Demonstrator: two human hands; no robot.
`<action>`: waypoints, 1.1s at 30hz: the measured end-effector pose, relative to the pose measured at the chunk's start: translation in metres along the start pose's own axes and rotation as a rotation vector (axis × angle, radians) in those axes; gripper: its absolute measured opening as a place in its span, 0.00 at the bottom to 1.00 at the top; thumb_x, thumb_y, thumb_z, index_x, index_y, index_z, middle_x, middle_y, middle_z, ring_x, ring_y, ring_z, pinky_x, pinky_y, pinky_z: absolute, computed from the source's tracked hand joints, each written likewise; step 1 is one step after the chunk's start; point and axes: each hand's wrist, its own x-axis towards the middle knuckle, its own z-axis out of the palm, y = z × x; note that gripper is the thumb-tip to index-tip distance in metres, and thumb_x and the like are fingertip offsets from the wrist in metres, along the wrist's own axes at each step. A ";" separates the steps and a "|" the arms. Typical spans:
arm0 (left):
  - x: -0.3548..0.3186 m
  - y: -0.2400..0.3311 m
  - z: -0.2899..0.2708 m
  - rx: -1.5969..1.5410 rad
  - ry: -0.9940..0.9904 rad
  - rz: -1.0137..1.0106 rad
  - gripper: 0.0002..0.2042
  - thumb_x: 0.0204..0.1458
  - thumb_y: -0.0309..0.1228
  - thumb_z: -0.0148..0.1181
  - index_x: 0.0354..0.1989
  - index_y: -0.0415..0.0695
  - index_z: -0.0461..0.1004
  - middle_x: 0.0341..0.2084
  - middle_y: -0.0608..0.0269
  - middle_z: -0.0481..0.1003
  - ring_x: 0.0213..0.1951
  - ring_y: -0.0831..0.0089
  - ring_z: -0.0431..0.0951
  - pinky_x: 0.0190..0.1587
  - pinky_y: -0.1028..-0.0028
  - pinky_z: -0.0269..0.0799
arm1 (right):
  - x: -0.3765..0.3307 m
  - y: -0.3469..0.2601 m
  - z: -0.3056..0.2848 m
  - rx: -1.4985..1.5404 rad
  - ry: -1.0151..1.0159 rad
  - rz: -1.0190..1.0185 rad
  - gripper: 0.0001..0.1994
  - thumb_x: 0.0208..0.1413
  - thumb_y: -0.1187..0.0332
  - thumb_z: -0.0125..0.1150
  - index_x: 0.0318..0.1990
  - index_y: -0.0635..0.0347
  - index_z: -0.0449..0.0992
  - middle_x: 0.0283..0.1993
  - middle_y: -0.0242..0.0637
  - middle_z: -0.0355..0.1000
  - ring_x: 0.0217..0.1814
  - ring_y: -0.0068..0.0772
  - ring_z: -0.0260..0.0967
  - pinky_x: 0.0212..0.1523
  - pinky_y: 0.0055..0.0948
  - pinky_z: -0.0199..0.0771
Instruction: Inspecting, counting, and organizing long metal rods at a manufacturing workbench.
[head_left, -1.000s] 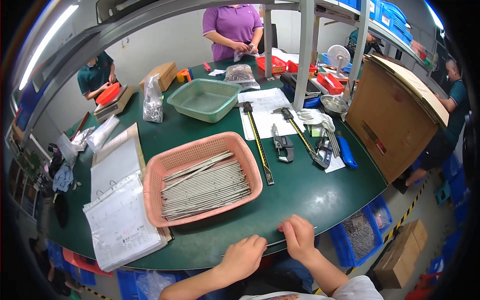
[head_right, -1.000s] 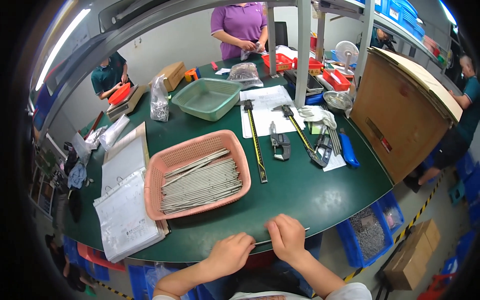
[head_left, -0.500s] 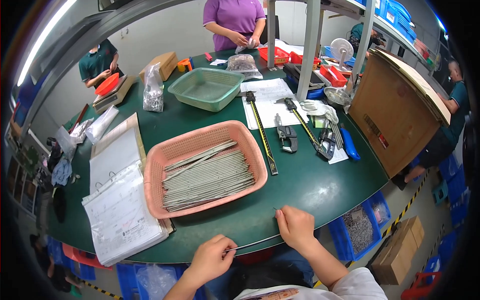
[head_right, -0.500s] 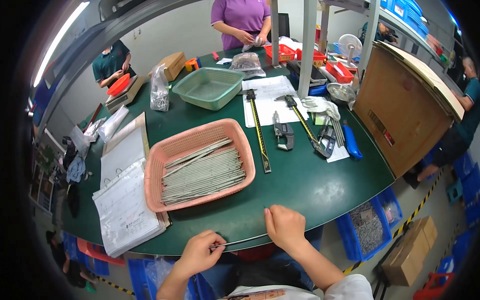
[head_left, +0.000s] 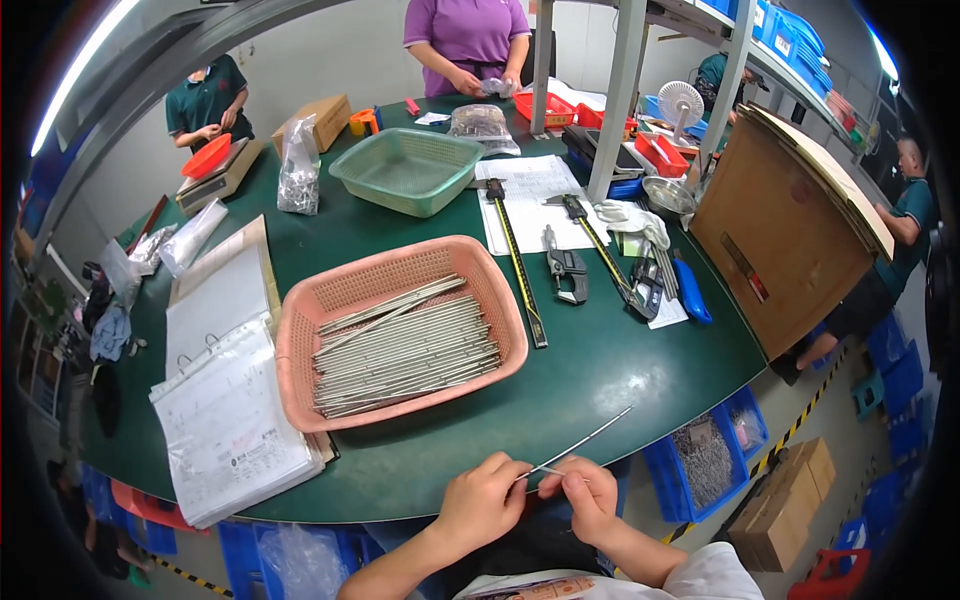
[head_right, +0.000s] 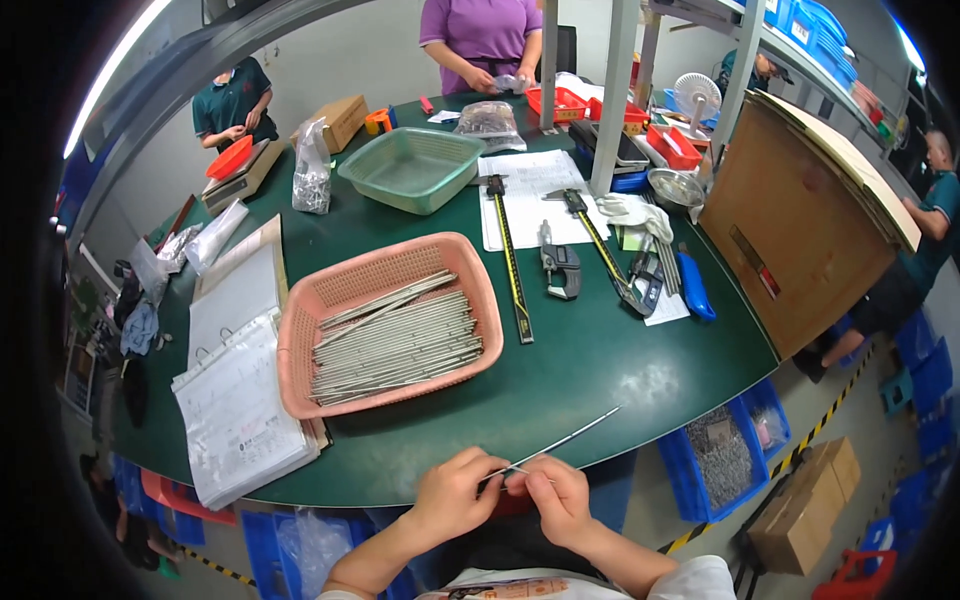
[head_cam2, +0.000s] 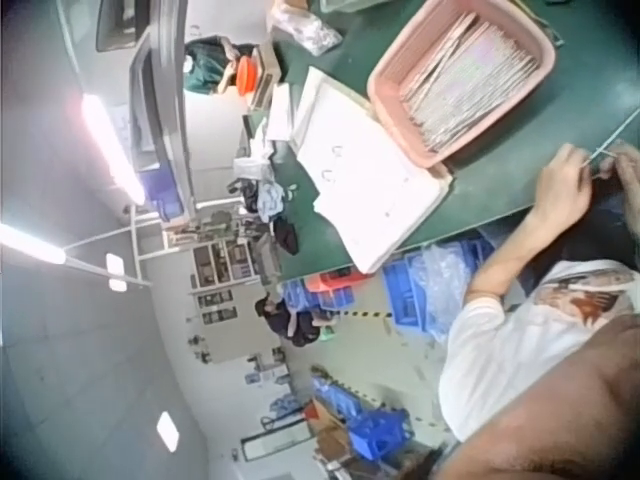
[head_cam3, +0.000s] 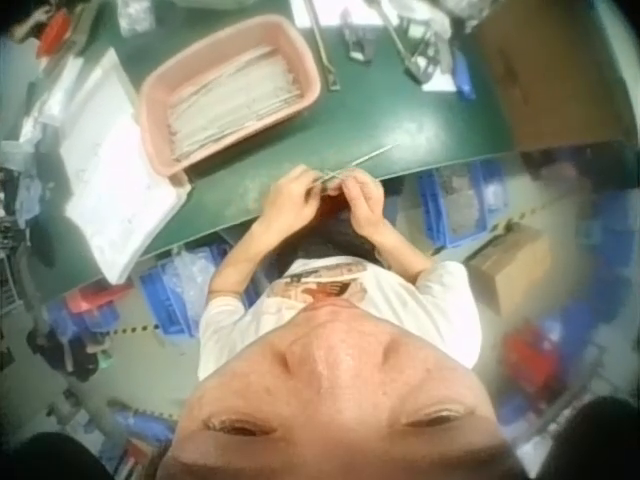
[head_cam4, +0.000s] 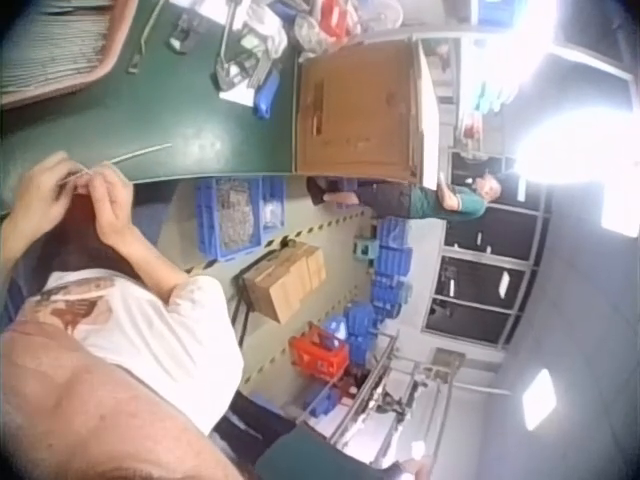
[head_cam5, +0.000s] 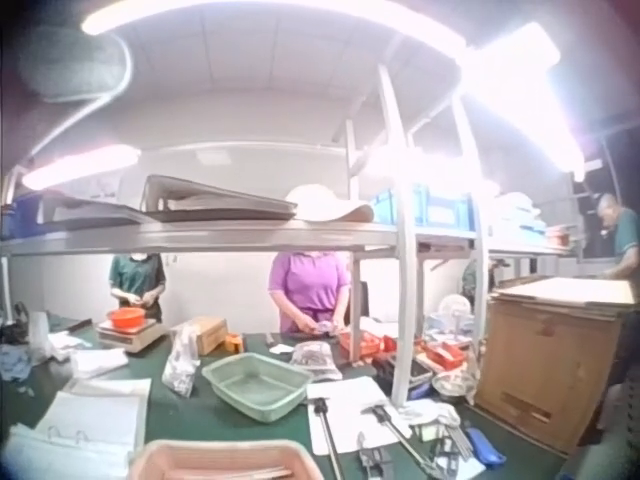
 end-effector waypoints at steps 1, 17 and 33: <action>0.002 0.003 0.000 -0.044 -0.027 0.004 0.05 0.45 0.27 0.54 0.31 0.44 0.72 0.23 0.60 0.69 0.22 0.58 0.73 0.23 0.64 0.69 | 0.010 0.000 -0.001 -0.339 0.021 -0.349 0.12 0.55 0.68 0.43 0.28 0.65 0.71 0.25 0.39 0.69 0.24 0.30 0.65 0.25 0.24 0.63; 0.010 -0.002 0.015 -1.354 -0.152 0.042 0.36 0.55 0.56 0.22 0.60 0.33 0.47 0.61 0.49 0.49 0.61 0.61 0.51 0.60 0.66 0.45 | 0.037 -0.035 0.000 -0.468 0.201 -0.325 0.10 0.52 0.73 0.46 0.24 0.66 0.72 0.17 0.40 0.66 0.14 0.30 0.62 0.16 0.25 0.60; -0.003 0.013 0.035 -1.011 -0.234 0.262 0.29 0.55 0.44 0.37 0.58 0.31 0.50 0.57 0.43 0.54 0.56 0.56 0.59 0.59 0.65 0.47 | 0.038 -0.048 -0.010 -0.389 0.062 -0.545 0.11 0.51 0.69 0.46 0.23 0.66 0.72 0.15 0.38 0.67 0.12 0.30 0.61 0.13 0.26 0.59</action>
